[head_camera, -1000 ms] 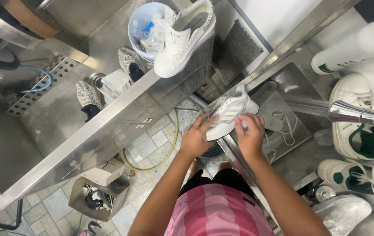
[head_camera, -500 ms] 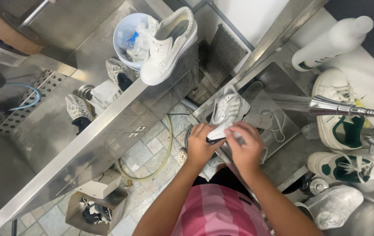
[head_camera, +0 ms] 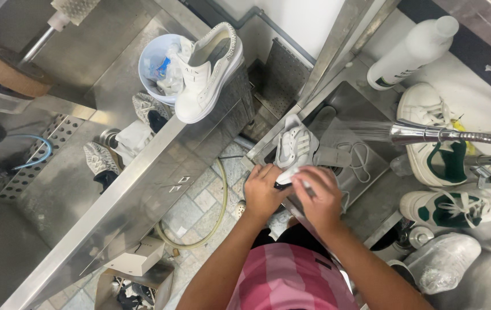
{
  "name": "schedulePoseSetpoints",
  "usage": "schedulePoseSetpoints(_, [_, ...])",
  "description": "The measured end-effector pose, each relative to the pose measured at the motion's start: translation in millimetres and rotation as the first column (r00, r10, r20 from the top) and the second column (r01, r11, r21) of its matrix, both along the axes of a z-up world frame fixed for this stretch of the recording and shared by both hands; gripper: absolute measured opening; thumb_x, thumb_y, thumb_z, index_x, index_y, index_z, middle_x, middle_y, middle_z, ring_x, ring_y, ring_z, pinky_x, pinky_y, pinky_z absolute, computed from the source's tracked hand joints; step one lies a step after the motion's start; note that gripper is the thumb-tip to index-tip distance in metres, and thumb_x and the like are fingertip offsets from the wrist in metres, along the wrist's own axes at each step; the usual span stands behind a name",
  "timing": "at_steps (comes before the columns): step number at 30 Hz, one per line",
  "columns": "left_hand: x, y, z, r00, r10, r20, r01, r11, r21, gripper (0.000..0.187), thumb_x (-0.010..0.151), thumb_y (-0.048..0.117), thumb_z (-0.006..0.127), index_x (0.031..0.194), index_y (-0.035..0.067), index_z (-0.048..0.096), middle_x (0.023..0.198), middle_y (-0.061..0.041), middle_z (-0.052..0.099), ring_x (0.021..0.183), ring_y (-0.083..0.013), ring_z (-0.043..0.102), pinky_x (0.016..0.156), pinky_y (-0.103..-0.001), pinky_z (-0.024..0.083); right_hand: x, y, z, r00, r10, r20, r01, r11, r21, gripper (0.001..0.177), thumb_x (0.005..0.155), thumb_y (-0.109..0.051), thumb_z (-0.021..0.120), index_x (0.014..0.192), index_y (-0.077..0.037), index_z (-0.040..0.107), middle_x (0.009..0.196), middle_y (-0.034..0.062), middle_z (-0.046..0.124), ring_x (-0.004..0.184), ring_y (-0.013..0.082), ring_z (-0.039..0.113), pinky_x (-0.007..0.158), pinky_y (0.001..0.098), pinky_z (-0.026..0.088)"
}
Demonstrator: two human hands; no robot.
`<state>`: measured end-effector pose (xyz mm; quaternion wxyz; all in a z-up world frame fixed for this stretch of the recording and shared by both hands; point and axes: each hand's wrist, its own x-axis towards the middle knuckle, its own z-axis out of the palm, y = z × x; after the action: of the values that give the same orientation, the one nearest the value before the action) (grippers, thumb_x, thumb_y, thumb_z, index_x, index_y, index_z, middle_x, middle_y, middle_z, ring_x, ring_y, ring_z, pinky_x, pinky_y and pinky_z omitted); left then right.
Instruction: The person cleans a pair of white sneakers using a white cloth and water from a sink faucet. They wipe the exterior surfaces of each shoe, rinse the cloth, and place the cleaned shoes on a metal shelf.
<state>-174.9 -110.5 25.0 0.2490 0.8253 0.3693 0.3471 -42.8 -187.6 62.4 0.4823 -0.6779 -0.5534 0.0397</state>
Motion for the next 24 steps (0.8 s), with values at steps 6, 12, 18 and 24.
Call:
schedulePoseSetpoints(6, [2,2,-1,0.999,0.019,-0.044,-0.02,0.999,-0.03,0.042,0.062,0.03,0.089,0.091,0.008,0.066,0.092,-0.008,0.069,0.084,-0.0352,0.063,0.072,-0.043,0.052,-3,0,-4,0.979,-0.185,-0.09,0.181,0.982,-0.058,0.012,0.088,-0.007,0.08,0.098,-0.004,0.074,0.11,0.0102,0.073,0.101,0.0274,0.07,0.083,0.0344,0.057])
schedulePoseSetpoints(12, [4,2,-6,0.996,0.031,-0.089,-0.035,0.998,-0.043,0.035,0.07,0.029,0.089,0.087,0.01,0.066,0.088,-0.006,0.068,0.083,-0.0324,0.063,0.072,-0.042,0.053,-11,-4,-2,1.0,-0.011,0.025,0.01,0.999,0.047,0.012,0.085,-0.006,0.08,0.096,-0.004,0.074,0.106,0.0092,0.072,0.097,0.0272,0.069,0.086,0.0374,0.055])
schedulePoseSetpoints(18, [0,1,2,0.999,0.04,0.007,-0.04,0.999,0.008,0.04,0.067,0.032,0.089,0.089,0.008,0.066,0.087,-0.008,0.067,0.08,-0.0326,0.062,0.07,-0.042,0.053,2,2,-2,0.983,-0.172,-0.071,0.17,0.985,-0.036,0.013,0.089,-0.002,0.08,0.099,-0.003,0.073,0.109,0.0096,0.072,0.102,0.0274,0.069,0.086,0.0378,0.055])
schedulePoseSetpoints(24, [-4,2,-14,0.996,0.071,0.059,-0.066,0.995,-0.072,0.025,0.075,0.025,0.083,0.089,0.011,0.068,0.09,-0.006,0.069,0.085,-0.0322,0.065,0.074,-0.041,0.053,-22,5,22,0.993,0.098,0.062,-0.102,0.992,0.071,0.019,0.079,-0.004,0.084,0.095,-0.005,0.074,0.106,0.0085,0.072,0.095,0.0276,0.066,0.083,0.0379,0.054])
